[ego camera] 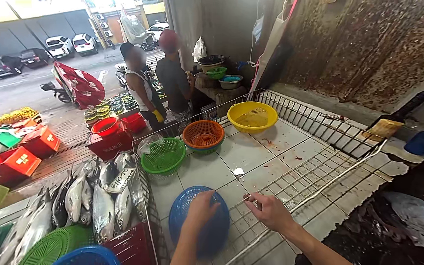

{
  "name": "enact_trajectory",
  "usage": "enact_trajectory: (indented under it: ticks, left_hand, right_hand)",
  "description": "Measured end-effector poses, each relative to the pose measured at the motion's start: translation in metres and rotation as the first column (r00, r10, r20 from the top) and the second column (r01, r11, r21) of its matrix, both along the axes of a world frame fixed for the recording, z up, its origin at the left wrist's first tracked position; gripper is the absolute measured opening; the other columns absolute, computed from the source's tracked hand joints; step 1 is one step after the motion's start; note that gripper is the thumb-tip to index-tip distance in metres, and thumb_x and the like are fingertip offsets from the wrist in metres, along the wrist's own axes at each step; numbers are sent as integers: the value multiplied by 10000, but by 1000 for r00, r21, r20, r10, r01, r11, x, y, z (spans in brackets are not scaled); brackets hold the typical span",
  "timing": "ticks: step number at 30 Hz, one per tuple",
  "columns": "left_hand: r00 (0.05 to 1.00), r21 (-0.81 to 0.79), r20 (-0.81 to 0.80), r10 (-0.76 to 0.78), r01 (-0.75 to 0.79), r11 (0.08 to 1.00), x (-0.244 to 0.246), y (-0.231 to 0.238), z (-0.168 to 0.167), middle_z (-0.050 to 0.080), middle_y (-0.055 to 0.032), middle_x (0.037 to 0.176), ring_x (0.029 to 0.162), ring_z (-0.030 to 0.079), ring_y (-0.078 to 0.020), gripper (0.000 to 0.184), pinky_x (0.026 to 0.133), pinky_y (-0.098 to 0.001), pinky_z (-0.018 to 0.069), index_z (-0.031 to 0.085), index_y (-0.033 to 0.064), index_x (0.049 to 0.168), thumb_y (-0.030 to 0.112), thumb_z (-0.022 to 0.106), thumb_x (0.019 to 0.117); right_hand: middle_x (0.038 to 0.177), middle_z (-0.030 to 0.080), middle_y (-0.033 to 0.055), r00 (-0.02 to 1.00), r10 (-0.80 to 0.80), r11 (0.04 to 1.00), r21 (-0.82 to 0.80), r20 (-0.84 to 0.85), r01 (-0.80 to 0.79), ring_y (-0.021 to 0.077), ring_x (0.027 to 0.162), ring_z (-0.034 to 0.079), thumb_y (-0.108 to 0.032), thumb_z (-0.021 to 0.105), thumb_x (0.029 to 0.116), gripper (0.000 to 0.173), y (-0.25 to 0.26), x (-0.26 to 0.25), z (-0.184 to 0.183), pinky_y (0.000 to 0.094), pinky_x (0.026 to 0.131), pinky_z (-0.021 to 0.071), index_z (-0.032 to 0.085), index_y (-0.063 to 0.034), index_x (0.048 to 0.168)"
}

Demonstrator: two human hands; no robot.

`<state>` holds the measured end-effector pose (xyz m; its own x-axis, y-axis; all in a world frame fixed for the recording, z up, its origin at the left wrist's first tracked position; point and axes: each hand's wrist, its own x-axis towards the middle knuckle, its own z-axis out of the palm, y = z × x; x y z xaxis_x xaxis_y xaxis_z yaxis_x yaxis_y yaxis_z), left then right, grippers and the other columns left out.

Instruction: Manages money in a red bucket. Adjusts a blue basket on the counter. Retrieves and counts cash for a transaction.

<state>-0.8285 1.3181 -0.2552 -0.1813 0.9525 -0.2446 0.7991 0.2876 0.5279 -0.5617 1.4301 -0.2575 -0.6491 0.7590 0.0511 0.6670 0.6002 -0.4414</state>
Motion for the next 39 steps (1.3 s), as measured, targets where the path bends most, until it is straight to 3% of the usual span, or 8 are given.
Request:
enact_trajectory:
  ticks: [12, 16, 39]
  left_hand:
    - [1000, -2, -13, -17, 16, 1000, 0, -1, -3, 635, -77, 1398, 1352, 550, -269, 556, 1138, -496, 441, 578, 179, 1458, 481, 614, 993]
    - [1000, -3, 4, -16, 16, 1000, 0, -2, -1, 619, -80, 1424, 1377, 531, -267, 566, 1158, -502, 423, 569, 174, 1466, 489, 605, 998]
    - [1000, -16, -23, -17, 17, 1000, 0, 2, -4, 622, -60, 1428, 1420, 490, -258, 563, 1195, -485, 377, 578, 175, 1456, 498, 595, 995]
  right_hand:
    - [626, 599, -30, 999, -16, 1000, 1, 32, 16, 157, 563, 605, -582, 490, 979, 415, -2, 0, 1, 412, 527, 502, 724, -238, 978]
    - [652, 625, -8, 999, -25, 999, -32, 29, 26, 190, 590, 628, -561, 512, 980, 401, -2, 0, 4, 452, 549, 524, 733, -227, 1003]
    - [602, 576, -43, 1000, -28, 1000, 5, 7, 28, 151, 539, 587, -577, 492, 977, 399, 1, 0, 0, 411, 501, 489, 720, -250, 957]
